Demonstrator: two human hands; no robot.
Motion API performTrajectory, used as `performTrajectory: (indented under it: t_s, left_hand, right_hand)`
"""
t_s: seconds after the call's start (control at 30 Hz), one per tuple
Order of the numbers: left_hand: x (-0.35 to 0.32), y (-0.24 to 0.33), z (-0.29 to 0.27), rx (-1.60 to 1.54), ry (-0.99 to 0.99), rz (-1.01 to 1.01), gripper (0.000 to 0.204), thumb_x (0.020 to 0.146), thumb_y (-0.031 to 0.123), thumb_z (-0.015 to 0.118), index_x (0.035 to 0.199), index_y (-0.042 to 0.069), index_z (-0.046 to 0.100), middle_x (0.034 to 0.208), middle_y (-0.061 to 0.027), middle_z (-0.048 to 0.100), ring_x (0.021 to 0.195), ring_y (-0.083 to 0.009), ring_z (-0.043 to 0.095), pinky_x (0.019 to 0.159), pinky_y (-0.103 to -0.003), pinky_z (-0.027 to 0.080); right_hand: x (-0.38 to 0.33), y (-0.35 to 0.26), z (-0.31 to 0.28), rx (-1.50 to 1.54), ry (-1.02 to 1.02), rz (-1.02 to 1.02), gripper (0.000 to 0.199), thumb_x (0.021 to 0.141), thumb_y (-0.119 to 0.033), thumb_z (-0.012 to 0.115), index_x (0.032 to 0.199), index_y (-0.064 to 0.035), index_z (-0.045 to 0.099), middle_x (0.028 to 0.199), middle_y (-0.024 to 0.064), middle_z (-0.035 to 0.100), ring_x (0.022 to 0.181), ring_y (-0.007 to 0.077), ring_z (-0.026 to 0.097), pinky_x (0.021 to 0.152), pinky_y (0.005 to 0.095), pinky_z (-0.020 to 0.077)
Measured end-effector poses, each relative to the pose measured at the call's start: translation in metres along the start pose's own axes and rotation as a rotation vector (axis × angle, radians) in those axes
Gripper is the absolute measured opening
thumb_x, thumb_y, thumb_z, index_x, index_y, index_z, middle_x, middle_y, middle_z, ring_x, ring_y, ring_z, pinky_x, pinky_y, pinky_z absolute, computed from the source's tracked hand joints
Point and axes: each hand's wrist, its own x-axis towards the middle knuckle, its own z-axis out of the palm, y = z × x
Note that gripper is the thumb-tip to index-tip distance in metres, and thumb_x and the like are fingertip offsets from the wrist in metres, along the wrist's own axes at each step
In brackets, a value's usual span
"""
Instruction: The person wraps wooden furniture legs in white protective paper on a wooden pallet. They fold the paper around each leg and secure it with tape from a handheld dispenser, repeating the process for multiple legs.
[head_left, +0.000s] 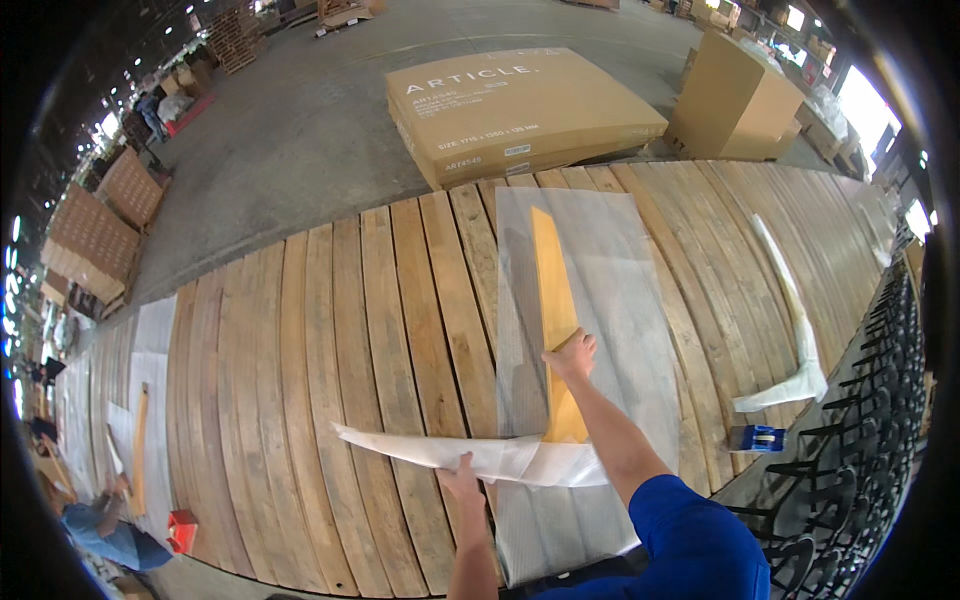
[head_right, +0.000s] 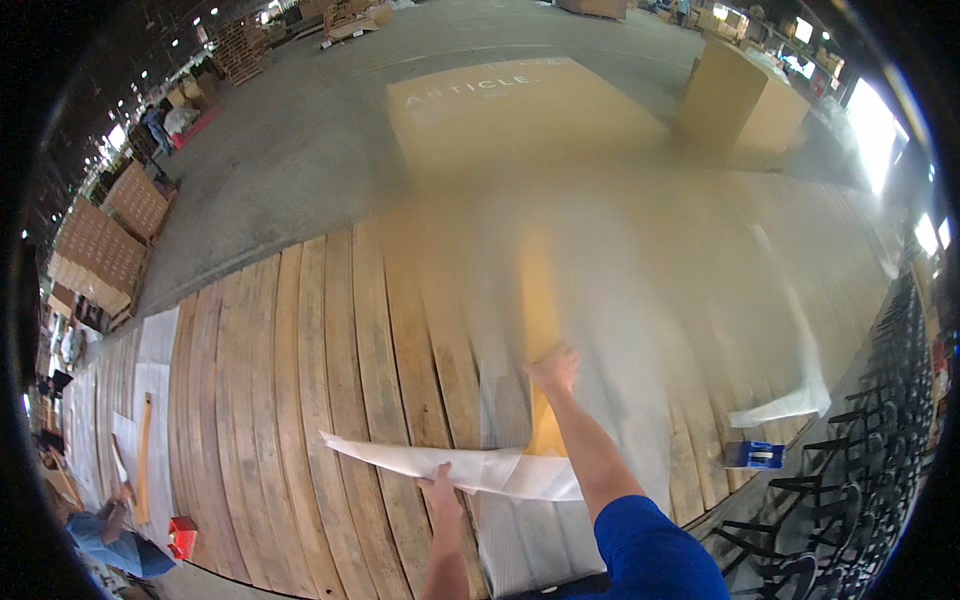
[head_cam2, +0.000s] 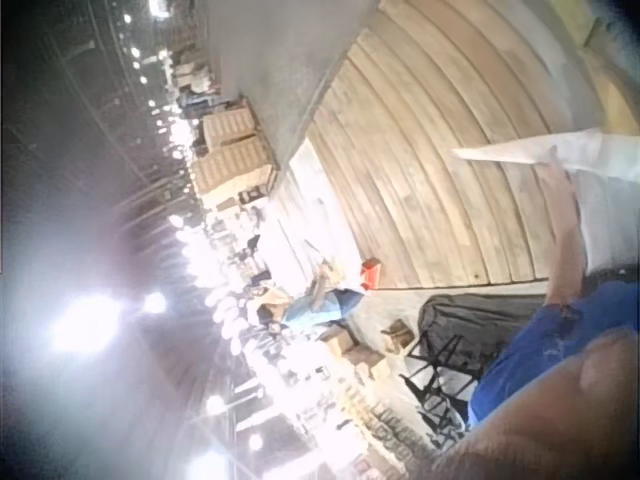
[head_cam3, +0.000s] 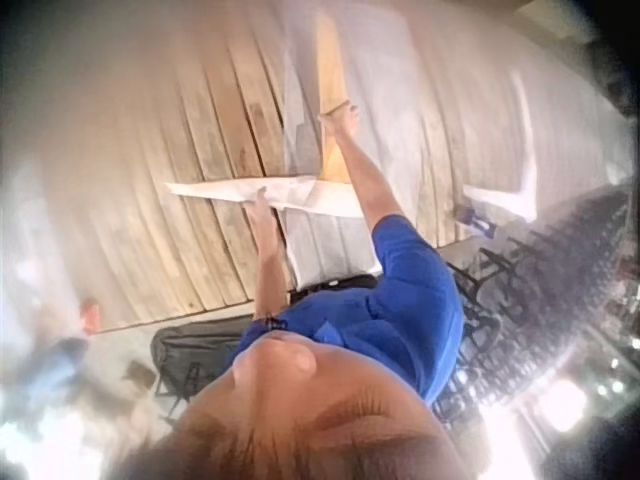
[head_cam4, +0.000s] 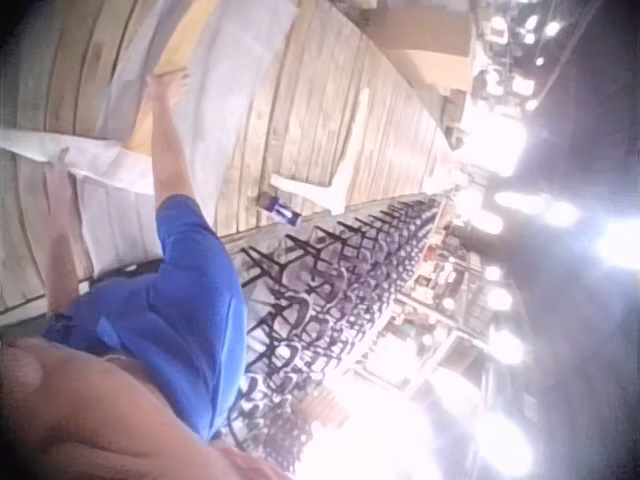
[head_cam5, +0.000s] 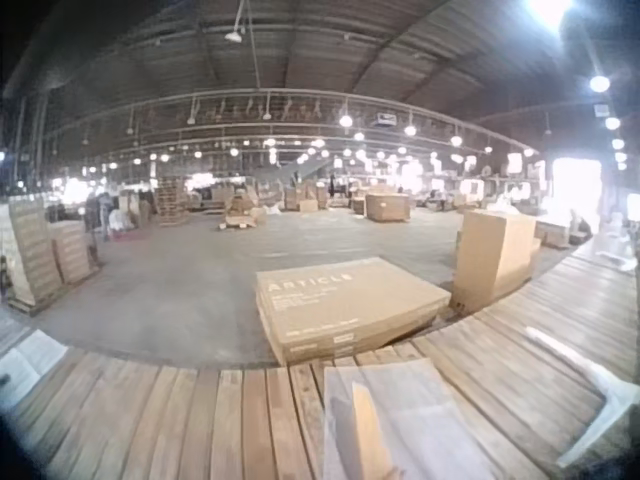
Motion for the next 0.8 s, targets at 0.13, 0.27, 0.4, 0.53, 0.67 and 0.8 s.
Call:
performTrajectory:
  t_s: [0.13,0.27,0.4,0.53,0.67,0.8]
  left_hand:
    - [0.004,-0.022,0.001,0.142,-0.093,0.101,0.084,0.078,0.009,0.078,0.148,-0.007,0.034,0.146,-0.0226,0.041,0.135,-0.0344,0.044,0.108,-0.045,0.041]
    - [-0.036,-0.062,-0.037,0.916,-0.036,0.339,0.085,0.079,0.028,0.081,0.146,-0.002,0.039,0.139,-0.0246,0.043,0.131,-0.0441,0.038,0.111,-0.055,0.033]
    - [-0.101,-0.105,-0.107,1.301,-0.22,0.461,0.081,0.075,0.043,0.083,0.133,0.0,0.046,0.125,-0.0249,0.047,0.122,-0.0471,0.04,0.108,-0.062,0.03]
    - [-0.142,-0.126,-0.137,1.315,-0.212,0.484,0.069,0.071,0.041,0.085,0.117,0.002,0.053,0.112,-0.0217,0.051,0.111,-0.0434,0.048,0.096,-0.055,0.04]
    - [-0.138,-0.151,-0.172,1.337,-0.379,0.453,0.05,0.074,0.035,0.084,0.102,0.001,0.06,0.102,-0.019,0.055,0.103,-0.04,0.053,0.09,-0.05,0.044]
    - [-0.148,-0.143,-0.185,1.011,-0.61,-0.085,0.034,0.084,0.026,0.079,0.103,0.001,0.066,0.094,-0.0105,0.068,0.091,-0.024,0.063,0.085,-0.037,0.049]
  right_hand:
    - [0.023,0.003,0.017,0.049,-0.098,-0.107,0.097,0.065,-0.035,0.086,0.143,-0.0043,0.037,0.143,0.0153,0.038,0.138,0.0339,0.034,0.109,0.0492,0.0388]
    - [0.022,0.074,0.013,0.122,0.104,-0.15,0.087,0.071,-0.035,0.084,0.143,-0.0083,0.043,0.148,0.0148,0.039,0.138,0.0349,0.035,0.111,0.0487,0.0359]
    - [-0.067,0.188,-0.059,0.04,0.24,-0.146,0.08,0.073,-0.039,0.083,0.14,-0.0121,0.048,0.145,0.0166,0.041,0.136,0.0372,0.038,0.113,0.0492,0.0318]
    - [-0.171,0.339,-0.093,-0.132,0.134,0.425,0.093,0.067,-0.042,0.088,0.14,-0.0059,0.043,0.145,0.0203,0.038,0.139,0.0386,0.033,0.112,0.0497,0.034]
    - [-0.237,0.433,-0.087,-0.177,-0.013,0.452,0.098,0.064,-0.046,0.09,0.138,-0.0021,0.042,0.126,0.0204,0.055,0.122,0.0362,0.053,0.098,0.045,0.046]
    - [-0.233,0.472,-0.084,-0.065,-0.178,0.389,0.066,0.069,-0.044,0.086,0.108,0.0031,0.06,0.091,0.015,0.069,0.087,0.0322,0.069,0.078,0.0416,0.0533]
